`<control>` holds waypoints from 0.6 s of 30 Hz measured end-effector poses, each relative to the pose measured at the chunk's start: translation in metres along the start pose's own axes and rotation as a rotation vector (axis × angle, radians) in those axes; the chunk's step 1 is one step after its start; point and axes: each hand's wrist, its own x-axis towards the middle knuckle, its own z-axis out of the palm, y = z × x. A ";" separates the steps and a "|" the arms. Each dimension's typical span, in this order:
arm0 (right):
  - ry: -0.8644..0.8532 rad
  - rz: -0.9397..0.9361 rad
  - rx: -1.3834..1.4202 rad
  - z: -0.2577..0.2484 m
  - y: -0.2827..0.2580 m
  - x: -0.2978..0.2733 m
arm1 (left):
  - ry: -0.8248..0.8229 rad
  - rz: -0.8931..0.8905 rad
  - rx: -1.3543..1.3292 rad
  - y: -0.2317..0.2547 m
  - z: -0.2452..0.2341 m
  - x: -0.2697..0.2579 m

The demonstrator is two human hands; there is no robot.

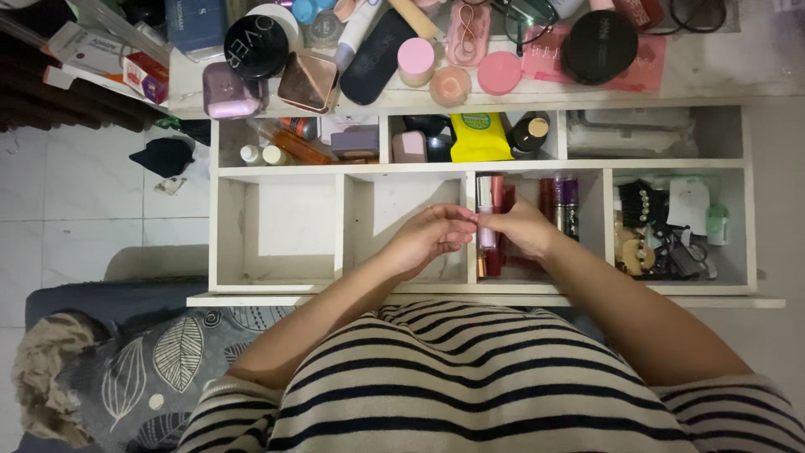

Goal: The person opens a vanity drawer and removes various cosmetic items, including compacts, tubes, and bottles, placing them on the vanity surface. The person continues to clear the drawer compartments by hand, moving items one by one.

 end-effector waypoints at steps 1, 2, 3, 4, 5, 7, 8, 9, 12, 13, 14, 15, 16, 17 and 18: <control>0.018 0.010 -0.011 0.002 -0.002 -0.002 | 0.004 0.008 0.013 -0.001 0.001 0.002; 0.037 0.019 -0.022 0.004 -0.005 -0.002 | 0.008 0.017 0.027 -0.001 0.002 0.005; 0.045 0.009 0.012 0.005 -0.006 -0.003 | 0.011 0.027 0.041 -0.001 0.002 0.007; 0.052 0.001 0.047 0.007 -0.005 -0.005 | 0.007 0.034 0.050 -0.001 0.002 0.008; 0.059 -0.007 0.082 0.007 -0.004 -0.006 | 0.002 0.042 0.060 -0.001 0.001 0.009; 0.098 0.035 0.104 0.005 -0.003 -0.007 | 0.008 0.042 0.069 -0.001 0.000 0.012; 0.116 0.055 0.115 0.004 -0.001 -0.006 | 0.018 0.035 0.069 -0.001 0.001 0.014; 0.122 0.080 0.131 0.004 0.001 -0.004 | 0.028 0.027 0.068 -0.001 0.001 0.016; 0.139 0.119 0.168 0.003 0.005 0.001 | 0.006 0.037 0.035 0.000 0.001 0.016; 0.141 0.112 0.170 0.002 0.006 0.002 | 0.005 0.032 0.045 0.001 0.001 0.017; 0.143 0.107 0.171 0.001 0.007 0.001 | 0.005 0.029 0.054 0.001 0.002 0.017; 0.131 0.120 0.174 0.000 0.006 0.001 | 0.005 0.025 0.063 0.002 0.002 0.018; 0.118 0.133 0.176 -0.002 0.006 -0.001 | 0.009 0.025 0.056 0.002 0.002 0.017; 0.104 0.146 0.179 -0.003 0.004 -0.001 | 0.013 0.025 0.050 0.002 0.001 0.017; 0.117 0.160 0.185 -0.004 0.001 -0.002 | 0.016 0.025 0.043 0.003 0.000 0.017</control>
